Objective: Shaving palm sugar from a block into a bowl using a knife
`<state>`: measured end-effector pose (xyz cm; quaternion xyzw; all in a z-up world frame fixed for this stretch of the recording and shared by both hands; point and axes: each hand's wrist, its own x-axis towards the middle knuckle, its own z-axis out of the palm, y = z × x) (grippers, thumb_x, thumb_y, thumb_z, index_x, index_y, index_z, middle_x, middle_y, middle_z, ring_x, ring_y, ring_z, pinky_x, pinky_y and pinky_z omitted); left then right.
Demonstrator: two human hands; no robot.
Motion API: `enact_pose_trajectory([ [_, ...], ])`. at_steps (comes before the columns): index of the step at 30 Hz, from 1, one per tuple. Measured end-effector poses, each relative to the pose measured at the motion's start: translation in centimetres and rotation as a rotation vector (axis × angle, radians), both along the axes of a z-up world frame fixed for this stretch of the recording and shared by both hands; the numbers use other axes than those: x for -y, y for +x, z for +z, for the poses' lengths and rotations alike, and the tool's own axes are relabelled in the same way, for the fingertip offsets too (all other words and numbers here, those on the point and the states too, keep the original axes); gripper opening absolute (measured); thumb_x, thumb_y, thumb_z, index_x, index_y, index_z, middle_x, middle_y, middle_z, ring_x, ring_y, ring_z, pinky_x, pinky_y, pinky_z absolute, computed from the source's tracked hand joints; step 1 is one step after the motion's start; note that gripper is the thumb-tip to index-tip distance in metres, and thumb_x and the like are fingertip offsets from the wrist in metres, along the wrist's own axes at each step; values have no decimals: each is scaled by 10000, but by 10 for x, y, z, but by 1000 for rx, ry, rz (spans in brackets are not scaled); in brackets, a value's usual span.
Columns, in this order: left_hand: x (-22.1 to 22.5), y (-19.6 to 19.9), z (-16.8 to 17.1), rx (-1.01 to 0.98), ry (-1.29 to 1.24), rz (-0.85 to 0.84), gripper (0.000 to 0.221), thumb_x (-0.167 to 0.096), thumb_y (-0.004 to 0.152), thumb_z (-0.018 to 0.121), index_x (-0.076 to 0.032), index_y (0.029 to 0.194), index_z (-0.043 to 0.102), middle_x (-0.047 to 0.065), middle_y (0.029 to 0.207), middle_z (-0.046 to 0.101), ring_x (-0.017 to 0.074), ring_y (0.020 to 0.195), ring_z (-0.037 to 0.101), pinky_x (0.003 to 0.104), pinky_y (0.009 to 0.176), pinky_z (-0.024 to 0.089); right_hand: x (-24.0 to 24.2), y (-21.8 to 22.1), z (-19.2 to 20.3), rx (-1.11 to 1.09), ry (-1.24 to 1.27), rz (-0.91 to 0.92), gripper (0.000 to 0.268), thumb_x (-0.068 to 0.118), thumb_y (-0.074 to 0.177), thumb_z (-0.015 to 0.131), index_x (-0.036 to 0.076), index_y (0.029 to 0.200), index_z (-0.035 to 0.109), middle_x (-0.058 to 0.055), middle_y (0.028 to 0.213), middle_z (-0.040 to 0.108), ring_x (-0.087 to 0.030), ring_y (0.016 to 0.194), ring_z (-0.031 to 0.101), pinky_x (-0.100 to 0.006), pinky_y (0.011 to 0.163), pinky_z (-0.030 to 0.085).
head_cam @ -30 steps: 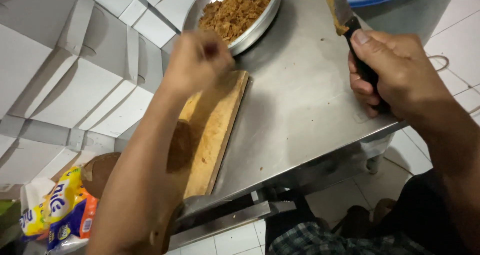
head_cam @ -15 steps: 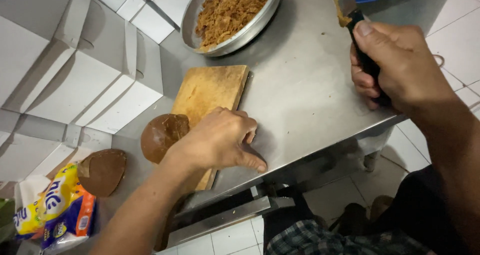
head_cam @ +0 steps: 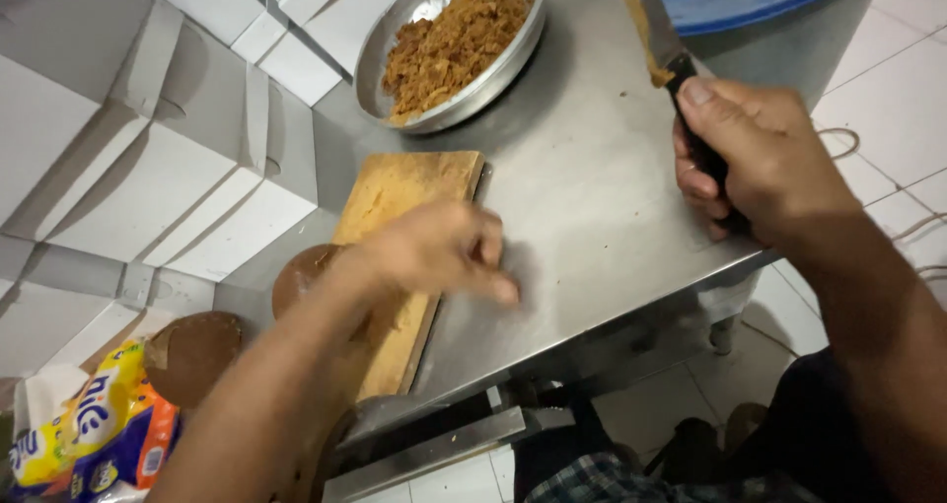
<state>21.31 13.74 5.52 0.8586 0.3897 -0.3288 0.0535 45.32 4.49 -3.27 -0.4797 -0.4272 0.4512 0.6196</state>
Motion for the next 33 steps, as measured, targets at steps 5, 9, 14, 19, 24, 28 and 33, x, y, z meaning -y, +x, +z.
enact_pose_trajectory([
  [5,-109,-13,13,878,389,159,309,-222,902,880,-129,733,640,-9,759,639,147,704,570,368,614,452,2,-4,10,-21,-40,-28,439,353,1109,436,45,798,464,-64,537,375,-161,407,320,-331,324,299],
  [9,-194,-9,-18,895,700,64,119,-7,788,612,-59,723,697,126,718,679,308,705,632,477,588,457,-5,1,-4,-39,5,-23,426,368,1106,453,52,824,493,-52,529,396,-161,385,333,-327,283,308],
  [14,-193,12,-34,628,684,335,262,-241,1036,562,-21,1030,704,225,1250,541,453,1112,570,668,900,458,-7,3,-5,-152,-2,-7,377,356,1084,448,55,857,462,-69,537,363,-178,391,320,-333,305,277],
  [19,-191,12,-22,697,694,279,272,-182,961,626,-132,1227,653,196,1308,478,409,1228,491,650,968,411,-5,0,0,-165,28,-53,306,320,1077,462,55,925,493,-64,559,371,-184,406,342,-339,317,312],
  [24,-166,-4,6,848,683,276,392,26,836,482,-96,1123,718,177,1191,549,367,1218,495,608,927,380,-11,8,-10,-127,43,-20,232,258,1093,457,36,1053,514,-75,585,389,-185,421,364,-332,318,318],
  [28,-126,-14,23,589,458,362,350,-17,895,524,-96,1156,743,157,1152,731,358,1075,678,488,911,559,-21,16,13,60,-146,137,168,159,1076,528,8,1068,601,-133,655,498,-238,503,458,-379,418,420],
  [33,-139,-48,4,427,471,402,280,-61,794,501,-24,990,697,237,1014,724,433,988,673,506,817,548,-63,11,58,1163,-185,2,288,400,1110,444,164,968,529,-81,678,597,-259,596,566,-411,590,375],
])
